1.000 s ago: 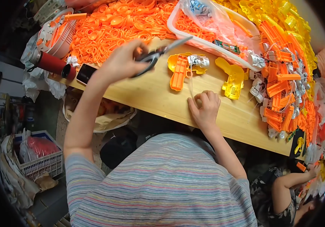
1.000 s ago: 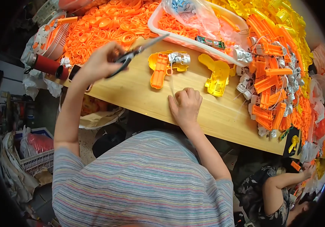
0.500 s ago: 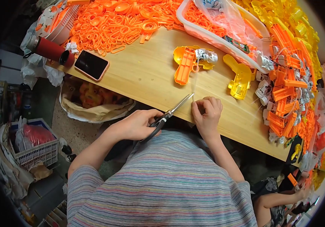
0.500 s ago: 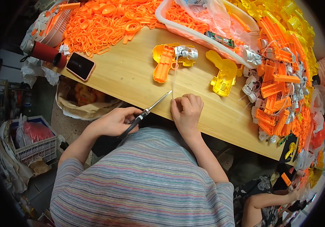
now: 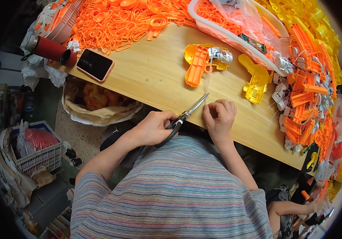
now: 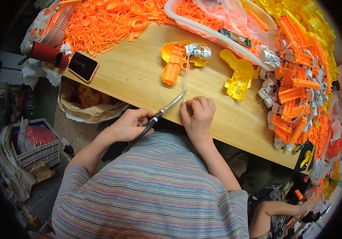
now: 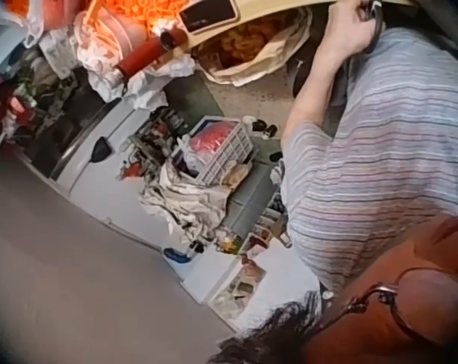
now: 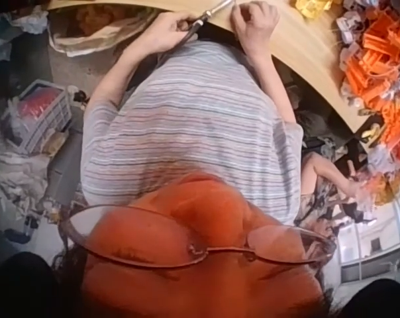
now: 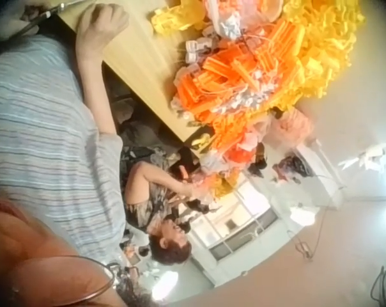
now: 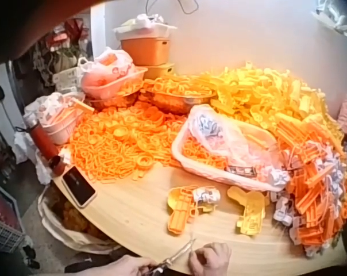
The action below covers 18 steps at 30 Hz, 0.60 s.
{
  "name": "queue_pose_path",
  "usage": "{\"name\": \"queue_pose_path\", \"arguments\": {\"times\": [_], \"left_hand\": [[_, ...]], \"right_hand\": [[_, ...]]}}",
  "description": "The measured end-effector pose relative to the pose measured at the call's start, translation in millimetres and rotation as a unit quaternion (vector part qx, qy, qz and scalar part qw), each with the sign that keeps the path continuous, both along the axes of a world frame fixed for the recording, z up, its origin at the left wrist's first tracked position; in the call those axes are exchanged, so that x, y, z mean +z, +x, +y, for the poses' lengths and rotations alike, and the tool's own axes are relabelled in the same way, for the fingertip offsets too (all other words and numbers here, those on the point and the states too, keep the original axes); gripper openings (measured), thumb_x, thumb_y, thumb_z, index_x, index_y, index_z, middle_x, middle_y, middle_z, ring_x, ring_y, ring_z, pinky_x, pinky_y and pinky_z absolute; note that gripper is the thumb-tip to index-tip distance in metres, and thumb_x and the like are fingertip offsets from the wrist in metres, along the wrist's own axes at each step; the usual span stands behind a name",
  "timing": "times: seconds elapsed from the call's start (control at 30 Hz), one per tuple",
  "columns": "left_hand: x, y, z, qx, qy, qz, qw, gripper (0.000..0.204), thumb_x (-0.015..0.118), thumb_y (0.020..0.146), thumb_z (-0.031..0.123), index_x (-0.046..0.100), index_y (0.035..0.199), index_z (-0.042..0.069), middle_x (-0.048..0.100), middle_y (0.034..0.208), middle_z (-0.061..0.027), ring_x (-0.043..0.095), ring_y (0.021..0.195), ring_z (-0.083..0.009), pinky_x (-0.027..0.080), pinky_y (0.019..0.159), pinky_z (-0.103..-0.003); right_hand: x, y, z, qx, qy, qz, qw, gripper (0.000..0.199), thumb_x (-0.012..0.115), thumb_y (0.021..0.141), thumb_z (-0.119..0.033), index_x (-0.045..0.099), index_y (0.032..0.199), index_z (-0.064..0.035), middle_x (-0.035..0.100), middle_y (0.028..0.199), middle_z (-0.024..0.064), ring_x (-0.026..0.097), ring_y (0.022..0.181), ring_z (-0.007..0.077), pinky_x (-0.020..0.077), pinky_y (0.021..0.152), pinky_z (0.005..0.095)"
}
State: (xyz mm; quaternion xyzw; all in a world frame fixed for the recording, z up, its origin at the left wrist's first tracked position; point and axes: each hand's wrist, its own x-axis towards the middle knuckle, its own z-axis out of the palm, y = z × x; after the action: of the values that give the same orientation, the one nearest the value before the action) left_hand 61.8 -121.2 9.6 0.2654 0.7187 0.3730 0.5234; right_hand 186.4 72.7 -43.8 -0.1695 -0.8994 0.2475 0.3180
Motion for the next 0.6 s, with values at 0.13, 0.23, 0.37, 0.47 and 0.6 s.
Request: {"name": "queue_pose_path", "arguments": {"times": [0.13,0.23,0.37,0.47,0.6], "left_hand": [[-2,-6,-3,0.039,0.015,-0.047,0.998,0.040,0.076,0.078,0.004,0.060,0.115,-0.003,0.051,0.069,0.0054,0.046,0.060,-0.0011,0.036,0.053,-0.020],[6,-18,-7,0.032,0.061,-0.086,0.994,0.037,0.078,0.077,0.008,0.064,0.110,0.001,0.049,0.065,0.0066,0.043,0.059,-0.0015,0.036,0.053,-0.020],[50,-48,-5,0.050,0.147,-0.088,0.984,0.047,0.078,0.078,0.007,0.058,0.120,0.006,0.052,0.069,0.0067,0.048,0.063,-0.0016,0.037,0.055,-0.020],[78,-85,21,0.046,0.200,0.089,0.975,0.043,0.077,0.079,0.007,0.057,0.117,0.007,0.058,0.070,0.0032,0.053,0.063,-0.0020,0.038,0.054,-0.021],[116,-147,80,-0.033,0.119,0.247,0.961,0.033,0.069,0.084,0.013,0.059,0.115,0.007,0.063,0.070,-0.0005,0.051,0.056,-0.0040,0.035,0.047,-0.022]], "right_hand": [[2,-2,1,-0.002,0.012,0.005,1.000,0.016,0.075,0.070,-0.007,0.060,0.075,-0.0084,0.056,0.079,0.0060,0.051,0.078,0.0251,0.0380,0.074,0.0371],[3,1,-1,-0.003,0.016,-0.003,1.000,0.016,0.075,0.069,-0.007,0.059,0.073,-0.0083,0.055,0.078,0.0060,0.052,0.077,0.0253,0.0380,0.073,0.0372],[6,2,2,0.011,0.007,-0.005,1.000,0.016,0.076,0.069,-0.006,0.060,0.070,-0.0077,0.055,0.074,0.0057,0.052,0.074,0.0251,0.0389,0.071,0.0372],[14,2,4,0.068,-0.021,-0.033,0.997,0.016,0.074,0.068,-0.006,0.058,0.068,-0.0090,0.056,0.072,0.0042,0.053,0.074,0.0242,0.0392,0.071,0.0369],[29,7,12,0.141,-0.065,-0.082,0.984,0.015,0.074,0.068,-0.007,0.059,0.069,-0.0089,0.056,0.072,0.0041,0.053,0.074,0.0245,0.0403,0.071,0.0370]]}}
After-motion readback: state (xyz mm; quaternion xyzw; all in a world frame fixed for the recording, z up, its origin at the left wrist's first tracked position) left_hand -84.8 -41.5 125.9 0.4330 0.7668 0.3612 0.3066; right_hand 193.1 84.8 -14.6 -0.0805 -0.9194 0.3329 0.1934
